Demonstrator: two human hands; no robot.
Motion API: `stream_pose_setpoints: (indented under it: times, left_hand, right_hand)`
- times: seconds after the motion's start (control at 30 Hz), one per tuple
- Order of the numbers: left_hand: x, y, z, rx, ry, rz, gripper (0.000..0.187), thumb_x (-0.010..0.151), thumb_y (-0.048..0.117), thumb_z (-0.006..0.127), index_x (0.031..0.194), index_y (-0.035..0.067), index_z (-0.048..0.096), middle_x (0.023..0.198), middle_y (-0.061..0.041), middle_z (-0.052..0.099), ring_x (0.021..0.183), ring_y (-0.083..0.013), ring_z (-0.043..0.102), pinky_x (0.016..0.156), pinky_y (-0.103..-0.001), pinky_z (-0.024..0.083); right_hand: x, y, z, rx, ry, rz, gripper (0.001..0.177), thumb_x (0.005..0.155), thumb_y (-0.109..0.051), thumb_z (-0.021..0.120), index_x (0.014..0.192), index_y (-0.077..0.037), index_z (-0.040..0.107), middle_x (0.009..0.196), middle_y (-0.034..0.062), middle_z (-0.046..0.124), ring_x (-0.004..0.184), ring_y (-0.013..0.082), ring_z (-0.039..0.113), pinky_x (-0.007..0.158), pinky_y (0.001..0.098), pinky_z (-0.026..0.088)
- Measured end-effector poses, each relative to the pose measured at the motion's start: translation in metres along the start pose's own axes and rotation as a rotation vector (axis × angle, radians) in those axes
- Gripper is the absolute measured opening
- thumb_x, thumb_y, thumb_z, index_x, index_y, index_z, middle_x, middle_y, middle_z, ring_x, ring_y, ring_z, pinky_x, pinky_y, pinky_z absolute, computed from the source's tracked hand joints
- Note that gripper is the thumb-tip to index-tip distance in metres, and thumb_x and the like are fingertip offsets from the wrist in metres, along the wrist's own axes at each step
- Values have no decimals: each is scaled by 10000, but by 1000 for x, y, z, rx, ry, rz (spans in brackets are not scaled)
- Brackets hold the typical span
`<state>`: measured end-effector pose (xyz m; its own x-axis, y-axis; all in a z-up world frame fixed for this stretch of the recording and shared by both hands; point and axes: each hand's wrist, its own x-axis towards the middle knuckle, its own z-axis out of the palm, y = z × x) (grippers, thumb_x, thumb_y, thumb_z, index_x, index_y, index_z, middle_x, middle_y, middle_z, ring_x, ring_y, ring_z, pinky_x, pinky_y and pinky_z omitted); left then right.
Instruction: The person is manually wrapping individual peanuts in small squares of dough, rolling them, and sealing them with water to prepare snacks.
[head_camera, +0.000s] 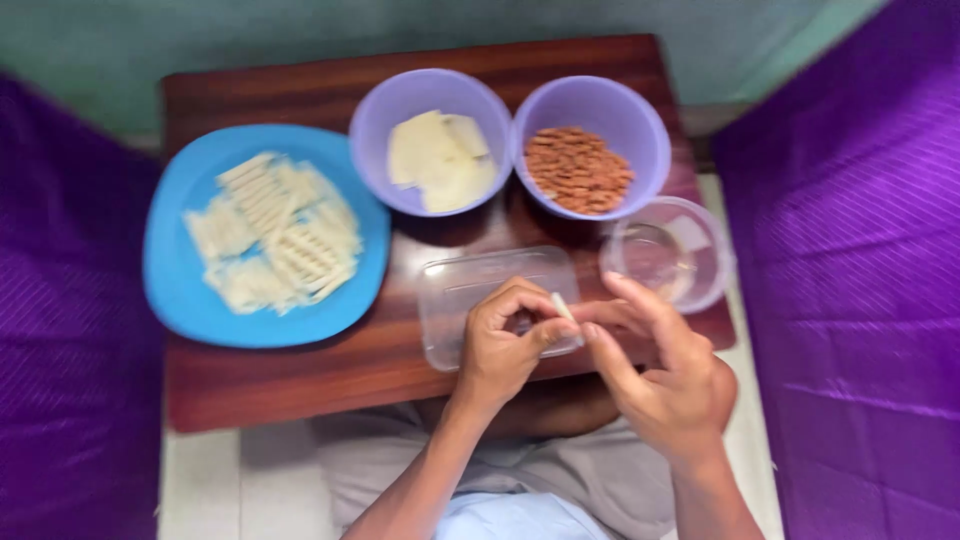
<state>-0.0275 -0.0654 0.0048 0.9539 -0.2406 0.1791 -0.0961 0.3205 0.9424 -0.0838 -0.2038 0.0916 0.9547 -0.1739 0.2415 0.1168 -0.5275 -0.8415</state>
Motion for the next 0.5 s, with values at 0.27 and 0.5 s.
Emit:
stream_pose_setpoints:
  times: [0.27,0.5]
  left_hand:
    - [-20,26,-70,15,118,22,252,752,223,861,787,114,636,858,35,615,735,-56,486,681,-195,396]
    - [-40,44,-121,107,208,53,291,740,253,868,783,88,633,824,25,625,675,-59,473,629,-194,403]
  right_hand:
    - [19,11,56,674,-341,247,572,842,93,693,1391,29,545,995,219,753,875,195,713,719,235,588]
    - [30,-4,106,722,-509,356,546,825,85,720,1355,21,602,959,191,758,801,178,695,691,262,589]
